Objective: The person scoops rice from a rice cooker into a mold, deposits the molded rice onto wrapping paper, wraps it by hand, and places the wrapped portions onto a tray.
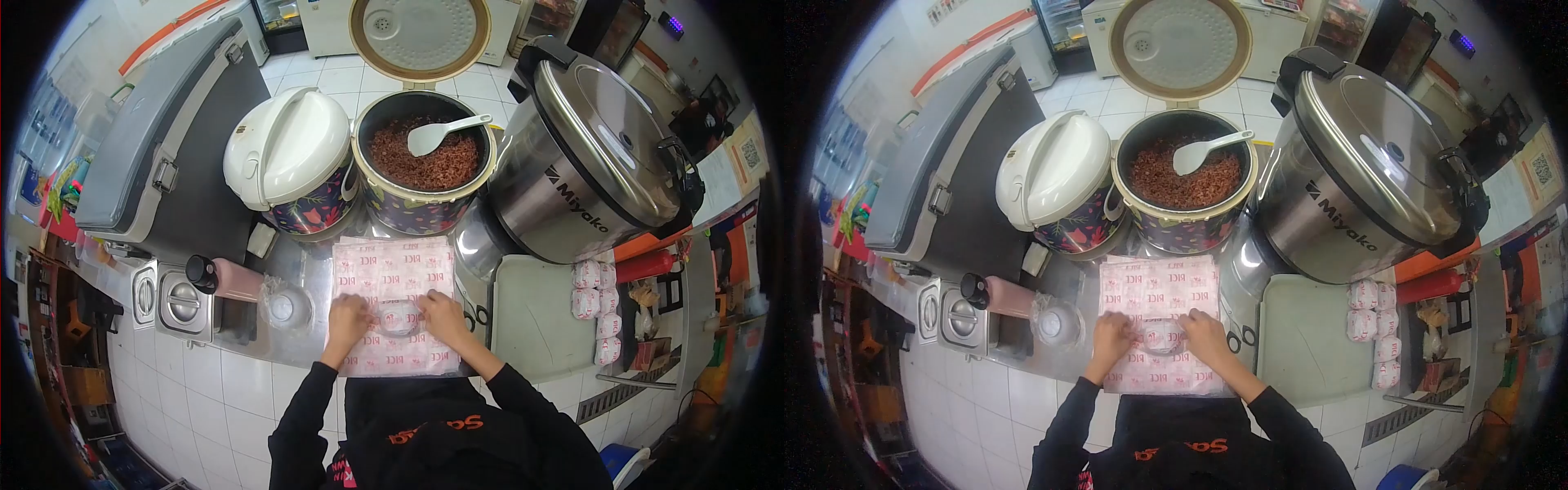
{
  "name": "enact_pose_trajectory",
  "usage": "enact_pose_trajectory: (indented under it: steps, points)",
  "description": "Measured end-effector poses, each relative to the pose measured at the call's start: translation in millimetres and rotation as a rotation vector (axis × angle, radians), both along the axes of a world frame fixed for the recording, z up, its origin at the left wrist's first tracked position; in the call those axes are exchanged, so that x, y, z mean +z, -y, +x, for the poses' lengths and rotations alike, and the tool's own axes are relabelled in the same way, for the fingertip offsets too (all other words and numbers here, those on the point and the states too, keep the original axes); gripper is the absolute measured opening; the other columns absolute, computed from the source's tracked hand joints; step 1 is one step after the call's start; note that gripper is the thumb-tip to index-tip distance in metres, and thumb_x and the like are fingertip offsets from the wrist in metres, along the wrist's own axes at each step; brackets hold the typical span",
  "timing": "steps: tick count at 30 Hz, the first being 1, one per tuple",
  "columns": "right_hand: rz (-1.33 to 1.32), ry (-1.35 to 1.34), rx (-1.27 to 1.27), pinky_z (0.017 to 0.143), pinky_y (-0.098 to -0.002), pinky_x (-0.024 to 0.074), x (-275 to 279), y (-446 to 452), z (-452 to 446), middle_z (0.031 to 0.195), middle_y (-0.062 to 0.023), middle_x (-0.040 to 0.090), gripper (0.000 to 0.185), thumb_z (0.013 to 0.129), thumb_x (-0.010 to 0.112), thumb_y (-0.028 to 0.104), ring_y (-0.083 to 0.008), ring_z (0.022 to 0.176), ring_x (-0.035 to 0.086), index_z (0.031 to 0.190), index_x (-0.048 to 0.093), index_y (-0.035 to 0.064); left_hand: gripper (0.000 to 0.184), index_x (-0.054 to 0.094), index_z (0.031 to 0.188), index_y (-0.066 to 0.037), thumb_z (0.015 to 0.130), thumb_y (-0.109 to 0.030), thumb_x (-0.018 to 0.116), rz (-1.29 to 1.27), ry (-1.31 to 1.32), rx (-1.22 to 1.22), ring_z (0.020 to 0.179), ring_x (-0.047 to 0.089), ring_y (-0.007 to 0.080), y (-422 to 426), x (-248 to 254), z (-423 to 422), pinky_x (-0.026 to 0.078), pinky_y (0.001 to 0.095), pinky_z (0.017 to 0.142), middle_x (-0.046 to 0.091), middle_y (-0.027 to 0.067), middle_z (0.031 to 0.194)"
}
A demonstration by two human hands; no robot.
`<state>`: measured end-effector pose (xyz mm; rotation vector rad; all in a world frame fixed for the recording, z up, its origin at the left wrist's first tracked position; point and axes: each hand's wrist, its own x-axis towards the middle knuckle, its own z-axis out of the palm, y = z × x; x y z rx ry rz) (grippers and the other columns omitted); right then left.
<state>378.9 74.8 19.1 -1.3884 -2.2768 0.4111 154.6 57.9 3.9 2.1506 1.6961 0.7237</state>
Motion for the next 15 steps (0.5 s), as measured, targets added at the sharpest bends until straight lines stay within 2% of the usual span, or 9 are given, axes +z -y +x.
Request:
enact_pose_trajectory:
  steps: [3,5,7,8,10,11,13,14,15]
  points:
    - [0.065,-0.047,0.050,0.054,-0.0345,0.0463,-11,14,7,0.074,-0.0062,0.052,0.013,0.066,0.061,0.005,-0.0228,0.063,0.056,0.077,0.055,0.0045,0.016,0.052,0.064,-0.006,0.058,-0.006,0.067,0.187,-0.005,0.017,0.067,0.051,0.0250,27,-12,9,0.040,0.0350,0.056,0.055,0.0045,0.072]
    - [0.114,-0.031,0.078,0.050,-0.0320,0.0468,-21,26,12,0.076,-0.0059,0.055,0.011,0.067,0.060,0.004,-0.0210,0.065,0.058,0.077,0.057,0.0039,0.011,0.055,0.071,-0.005,0.062,-0.005,0.061,0.234,-0.045,-0.016,0.067,0.051,0.0237,38,-15,18,0.041,0.0337,0.057,0.054,0.0063,0.077]
    - [0.255,-0.048,0.058,0.055,-0.0285,0.0496,-29,37,12,0.088,-0.0094,0.060,0.012,0.069,0.057,0.002,-0.0210,0.072,0.061,0.081,0.059,0.0005,0.018,0.058,0.082,-0.002,0.064,-0.005,0.059,0.304,-0.149,-0.028,0.067,0.052,0.0231,50,-19,27,0.042,0.0331,0.058,0.054,0.0078,0.082]
    - [0.258,-0.050,0.056,0.055,-0.0285,0.0496,-30,43,11,0.088,-0.0094,0.060,0.012,0.069,0.057,0.002,-0.0210,0.072,0.061,0.081,0.059,0.0005,0.033,0.057,0.096,0.001,0.063,-0.001,0.057,0.232,-0.139,-0.001,0.074,0.052,0.0267,57,-25,29,0.043,0.0359,0.064,0.052,0.0117,0.088]
    - [0.311,0.102,-0.013,0.064,-0.0319,0.0513,-25,56,3,0.101,-0.0166,0.058,0.021,0.069,0.058,0.005,-0.0259,0.083,0.061,0.088,0.059,-0.0036,0.038,0.054,0.101,0.003,0.063,-0.003,0.056,0.196,-0.135,0.006,0.077,0.051,0.0269,64,-20,35,0.042,0.0365,0.066,0.051,0.0134,0.090]
    - [0.311,0.101,-0.016,0.064,-0.0319,0.0513,-22,61,-2,0.101,-0.0166,0.058,0.021,0.069,0.058,0.005,-0.0259,0.083,0.061,0.088,0.059,-0.0036,0.044,0.051,0.107,0.006,0.064,-0.004,0.055,0.159,-0.127,0.016,0.079,0.050,0.0272,67,-18,38,0.041,0.0372,0.068,0.050,0.0151,0.092]
    - [0.094,0.000,-0.041,0.079,-0.0361,0.0467,-16,68,-10,0.116,-0.0241,0.048,0.031,0.073,0.057,0.010,-0.0335,0.099,0.054,0.100,0.051,-0.0049,0.049,0.048,0.111,0.008,0.064,-0.006,0.054,0.051,-0.107,0.007,0.085,0.048,0.0295,71,-13,42,0.039,0.0393,0.073,0.048,0.0174,0.095]
    - [0.097,0.003,-0.044,0.079,-0.0361,0.0467,-13,70,-14,0.116,-0.0241,0.048,0.031,0.073,0.057,0.010,-0.0335,0.099,0.054,0.100,0.051,-0.0049,0.049,0.048,0.110,0.008,0.064,-0.007,0.054,0.000,-0.105,0.022,0.086,0.048,0.0297,70,-11,44,0.039,0.0392,0.074,0.048,0.0172,0.096]
    - [-0.002,-0.175,-0.065,0.084,-0.0365,0.0426,-10,73,-18,0.111,-0.0219,0.048,0.045,0.074,0.059,0.014,-0.0335,0.099,0.052,0.110,0.043,-0.0058,0.048,0.048,0.110,0.008,0.065,-0.009,0.054,-0.054,-0.103,0.034,0.087,0.048,0.0299,71,-10,44,0.038,0.0391,0.075,0.048,0.0169,0.096]
